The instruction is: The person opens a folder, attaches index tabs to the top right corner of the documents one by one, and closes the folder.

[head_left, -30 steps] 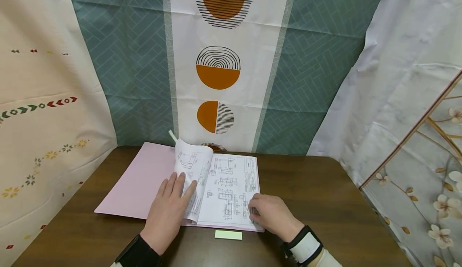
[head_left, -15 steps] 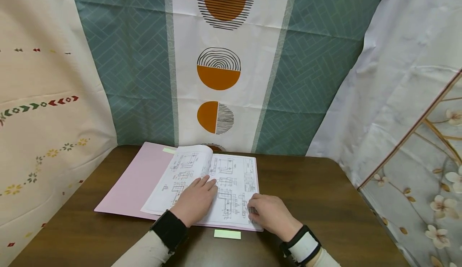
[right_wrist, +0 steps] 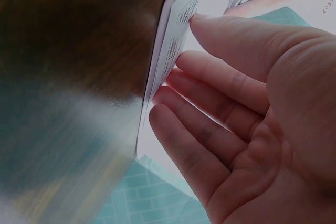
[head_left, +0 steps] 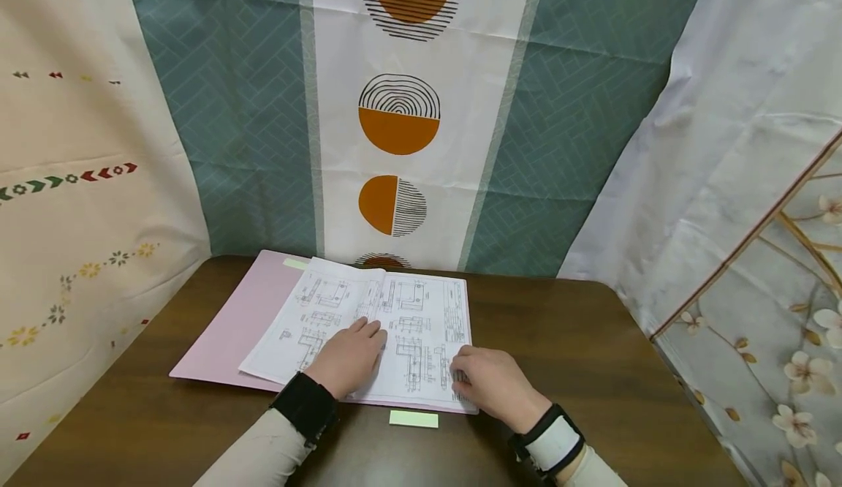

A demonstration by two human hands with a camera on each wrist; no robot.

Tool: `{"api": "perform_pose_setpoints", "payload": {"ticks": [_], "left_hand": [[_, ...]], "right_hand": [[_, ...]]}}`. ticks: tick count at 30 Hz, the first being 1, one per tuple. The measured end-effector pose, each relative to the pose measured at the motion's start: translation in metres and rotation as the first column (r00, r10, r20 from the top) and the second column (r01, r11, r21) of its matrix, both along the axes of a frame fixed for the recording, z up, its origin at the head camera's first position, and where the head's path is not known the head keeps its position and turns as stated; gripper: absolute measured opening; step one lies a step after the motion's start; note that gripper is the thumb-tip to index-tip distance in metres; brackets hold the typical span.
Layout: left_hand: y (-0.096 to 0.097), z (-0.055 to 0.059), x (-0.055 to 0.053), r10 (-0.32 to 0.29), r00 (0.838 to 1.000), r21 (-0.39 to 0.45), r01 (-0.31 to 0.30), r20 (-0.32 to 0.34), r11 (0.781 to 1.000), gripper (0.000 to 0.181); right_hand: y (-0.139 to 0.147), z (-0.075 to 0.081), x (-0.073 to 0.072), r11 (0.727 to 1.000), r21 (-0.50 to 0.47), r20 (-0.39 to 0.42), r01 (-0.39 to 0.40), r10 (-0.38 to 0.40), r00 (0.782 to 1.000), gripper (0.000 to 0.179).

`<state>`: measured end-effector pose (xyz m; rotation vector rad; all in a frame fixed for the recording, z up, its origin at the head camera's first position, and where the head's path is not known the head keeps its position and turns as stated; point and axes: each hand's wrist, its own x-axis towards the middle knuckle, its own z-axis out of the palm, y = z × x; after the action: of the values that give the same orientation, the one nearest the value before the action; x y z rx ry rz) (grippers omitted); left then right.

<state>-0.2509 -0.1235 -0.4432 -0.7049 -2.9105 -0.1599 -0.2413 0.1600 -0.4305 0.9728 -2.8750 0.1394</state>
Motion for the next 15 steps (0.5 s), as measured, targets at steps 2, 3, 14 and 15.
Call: {"api": "perform_pose_setpoints", "payload": {"ticks": [2, 3, 14, 15], "left_hand": [[0.0007, 0.002, -0.0001, 0.001, 1.0, 0.005, -0.001, 0.001, 1.0, 0.035], [0.0011, 0.0032, 0.0002, 0.002, 1.0, 0.011, -0.002, 0.007, 1.0, 0.035], [0.0053, 0.0042, 0.003, 0.033, 0.999, 0.001, -0.033, 0.037, 0.999, 0.037], [0.0058, 0.0041, 0.0035, 0.034, 0.999, 0.0, -0.034, 0.041, 0.999, 0.037]], "right_hand": [[0.0005, -0.0004, -0.0006, 1.0, 0.002, -0.01, 0.004, -0.004, 1.0, 0.019], [0.0007, -0.0008, -0.0009, 1.0, 0.004, -0.012, 0.003, -0.003, 1.0, 0.018], [0.0009, -0.0007, 0.0024, 1.0, -0.002, -0.009, 0.01, -0.01, 1.0, 0.019], [0.001, -0.001, 0.003, 1.0, -0.004, -0.009, 0.009, -0.009, 1.0, 0.019]]}}
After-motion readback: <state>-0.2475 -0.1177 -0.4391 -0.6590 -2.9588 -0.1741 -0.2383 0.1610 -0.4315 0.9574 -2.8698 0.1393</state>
